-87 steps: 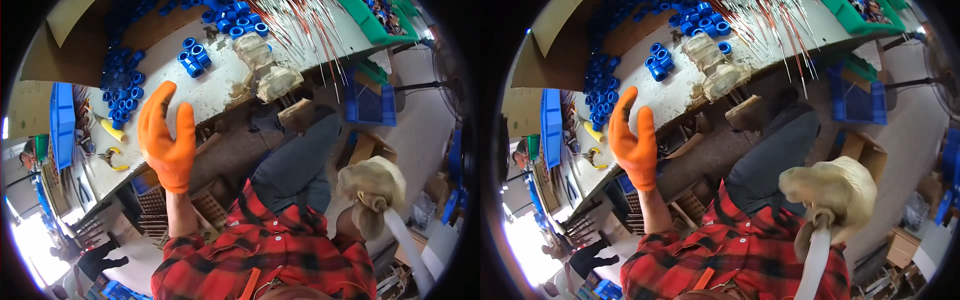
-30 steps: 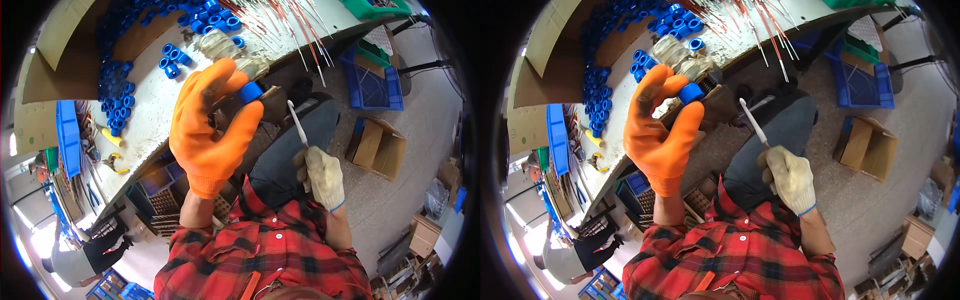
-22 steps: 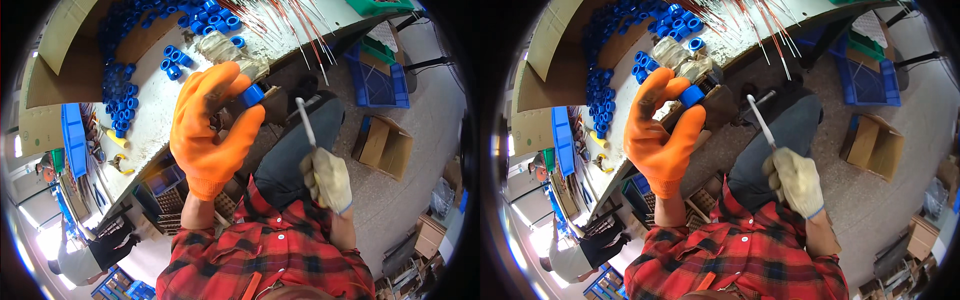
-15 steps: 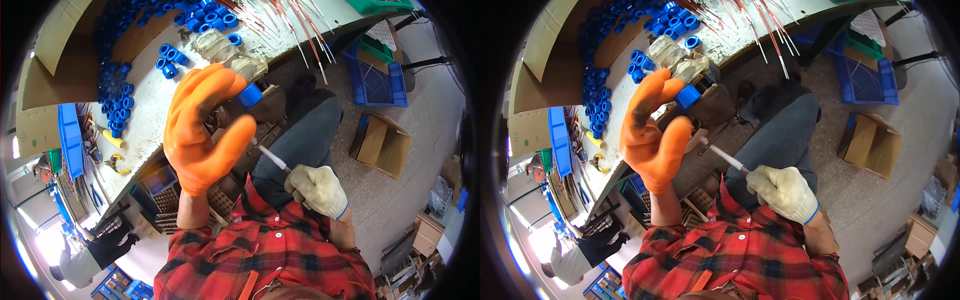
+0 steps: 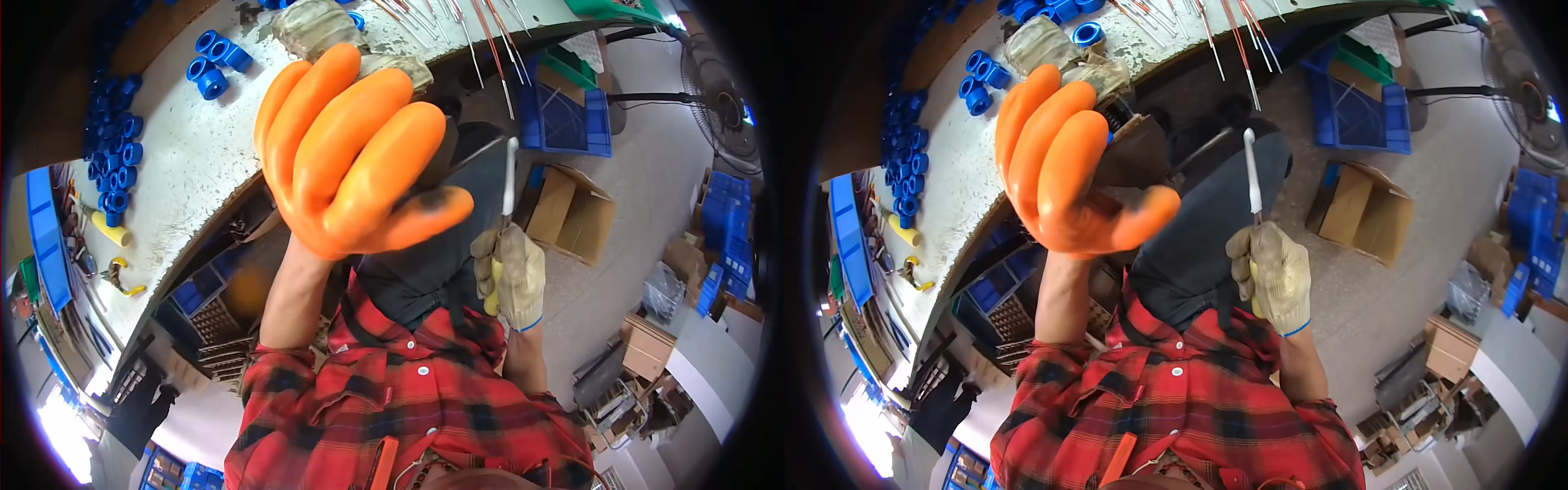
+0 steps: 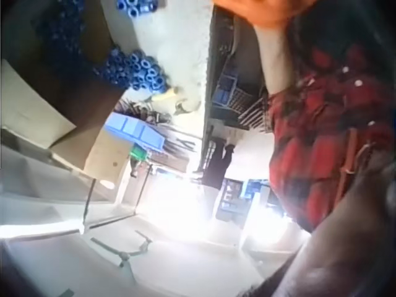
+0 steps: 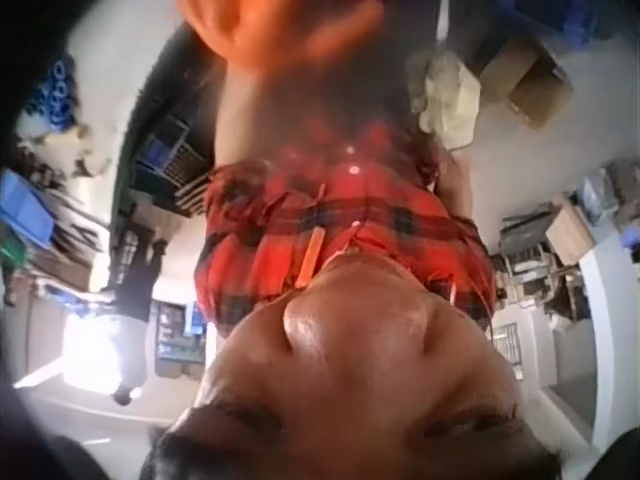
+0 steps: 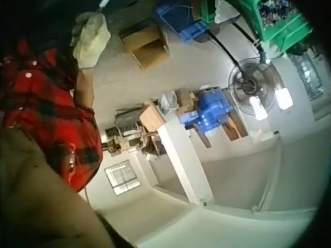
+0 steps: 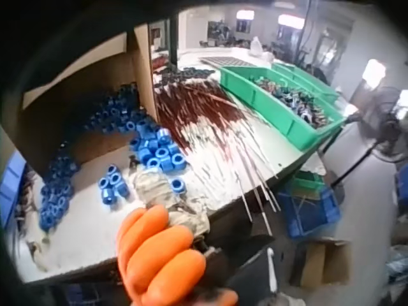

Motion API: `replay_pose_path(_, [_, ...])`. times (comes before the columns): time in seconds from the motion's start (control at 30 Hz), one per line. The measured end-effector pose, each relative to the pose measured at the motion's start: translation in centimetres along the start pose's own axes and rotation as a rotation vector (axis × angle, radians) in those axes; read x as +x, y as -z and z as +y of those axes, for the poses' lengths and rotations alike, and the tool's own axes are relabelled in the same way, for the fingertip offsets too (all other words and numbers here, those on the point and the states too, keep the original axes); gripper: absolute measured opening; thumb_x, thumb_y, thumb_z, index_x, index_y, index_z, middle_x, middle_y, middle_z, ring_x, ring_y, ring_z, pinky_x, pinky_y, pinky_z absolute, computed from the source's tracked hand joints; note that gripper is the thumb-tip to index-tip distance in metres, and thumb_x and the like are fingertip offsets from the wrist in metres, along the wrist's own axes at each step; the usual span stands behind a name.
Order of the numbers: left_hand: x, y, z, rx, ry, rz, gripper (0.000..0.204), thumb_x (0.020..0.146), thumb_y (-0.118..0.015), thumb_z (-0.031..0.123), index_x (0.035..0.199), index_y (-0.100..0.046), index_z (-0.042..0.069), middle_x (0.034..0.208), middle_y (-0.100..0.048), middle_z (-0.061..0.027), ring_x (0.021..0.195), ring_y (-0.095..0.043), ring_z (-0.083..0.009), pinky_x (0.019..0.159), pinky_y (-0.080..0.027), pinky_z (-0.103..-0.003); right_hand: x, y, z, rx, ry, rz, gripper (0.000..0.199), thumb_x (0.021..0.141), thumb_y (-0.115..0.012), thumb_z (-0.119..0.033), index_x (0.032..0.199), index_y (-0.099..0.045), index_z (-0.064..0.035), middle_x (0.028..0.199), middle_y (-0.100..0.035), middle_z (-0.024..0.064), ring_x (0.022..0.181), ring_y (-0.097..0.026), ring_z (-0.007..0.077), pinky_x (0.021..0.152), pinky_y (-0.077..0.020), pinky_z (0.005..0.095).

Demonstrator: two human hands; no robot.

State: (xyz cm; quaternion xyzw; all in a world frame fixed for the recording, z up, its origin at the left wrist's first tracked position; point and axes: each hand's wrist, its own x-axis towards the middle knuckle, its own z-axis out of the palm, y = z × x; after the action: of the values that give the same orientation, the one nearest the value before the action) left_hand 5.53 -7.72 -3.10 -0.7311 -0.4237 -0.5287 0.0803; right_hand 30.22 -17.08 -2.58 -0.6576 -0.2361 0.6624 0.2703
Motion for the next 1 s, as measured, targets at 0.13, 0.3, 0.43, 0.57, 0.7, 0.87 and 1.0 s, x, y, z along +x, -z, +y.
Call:
replay_pose_path(0.13, [0.0,-0.4,-1.0,0.013,-0.058,0.021,0.041,0.100,-0.077,0.030,0.132,-0.073,0.005,0.132,-0.079,-0.0158,0.129,-0.072,-0.0427,0.118,-0.050,-0.058,0.0,-2.7,-0.1,0.065,0.516,0.070,0.038,0.111,-0.060,-0.035,0.094,-0.071,-0.0032,0.069,-0.063,0.0043,0.055,-0.051,0.0115,0.053,-0.0398,0.0273])
replay_pose_path(0.3, [0.5,0.4,-0.5,-0.018,-0.031,-0.013,0.033,0.098,-0.074,0.016,0.130,-0.074,0.004,0.128,-0.081,-0.0149,0.127,-0.073,-0.0420,0.117,-0.051,-0.058,1.7,-2.6,-3.0,-0.256,0.300,-0.103,0.040,0.112,-0.059,-0.037,0.094,-0.071,-0.0034,0.071,-0.064,0.0038,0.057,-0.052,0.0117,0.054,-0.0401,0.0269])
replay_pose_path(0.43, [0.5,-0.4,-0.3,-0.066,0.000,0.072,0.041,0.083,-0.078,0.015,0.123,-0.079,0.009,0.127,-0.081,-0.0094,0.124,-0.074,-0.0375,0.116,-0.050,-0.055,3.5,-1.3,-5.8,-0.217,0.551,0.222,0.032,0.106,-0.071,-0.034,0.110,-0.079,-0.0037,0.079,-0.073,0.0047,0.059,-0.055,0.0114,0.056,-0.0410,0.0268])
replay_pose_path(0.57, [0.2,-0.9,0.2,-0.090,0.009,0.097,0.046,0.078,-0.079,0.012,0.123,-0.080,0.009,0.128,-0.081,-0.0088,0.125,-0.074,-0.0369,0.116,-0.050,-0.055,6.6,-1.6,-10.7,-0.226,0.562,0.410,0.037,0.101,-0.077,-0.035,0.117,-0.082,-0.0024,0.081,-0.076,0.0040,0.056,-0.054,0.0107,0.054,-0.0403,0.0267])
replay_pose_path(0.7, [0.9,-0.4,1.0,-0.101,0.040,0.081,0.048,0.078,-0.078,0.009,0.126,-0.079,0.007,0.130,-0.081,-0.0104,0.128,-0.073,-0.0382,0.117,-0.050,-0.056,8.3,-1.6,-12.9,-0.127,0.531,0.319,0.039,0.101,-0.078,-0.036,0.118,-0.082,-0.0010,0.082,-0.076,0.0038,0.052,-0.051,0.0090,0.050,-0.0386,0.0259])
replay_pose_path(0.87, [0.7,-0.1,1.1,-0.121,0.086,0.050,0.049,0.078,-0.078,0.007,0.127,-0.078,0.006,0.132,-0.081,-0.0118,0.131,-0.071,-0.0396,0.117,-0.050,-0.056,9.0,-1.8,-13.1,-0.191,0.575,0.231,0.036,0.104,-0.075,-0.033,0.119,-0.080,-0.0005,0.082,-0.075,0.0044,0.047,-0.047,0.0055,0.045,-0.0359,0.0235])
replay_pose_path(1.0, [0.7,-0.3,1.0,-0.133,0.085,0.070,0.050,0.078,-0.078,0.006,0.128,-0.078,0.005,0.133,-0.080,-0.0118,0.134,-0.070,-0.0402,0.117,-0.050,-0.056,8.7,-1.8,-14.1,-0.180,0.500,0.221,0.037,0.104,-0.076,-0.034,0.116,-0.080,0.0006,0.079,-0.074,0.0033,0.047,-0.047,0.0056,0.044,-0.0363,0.0234])
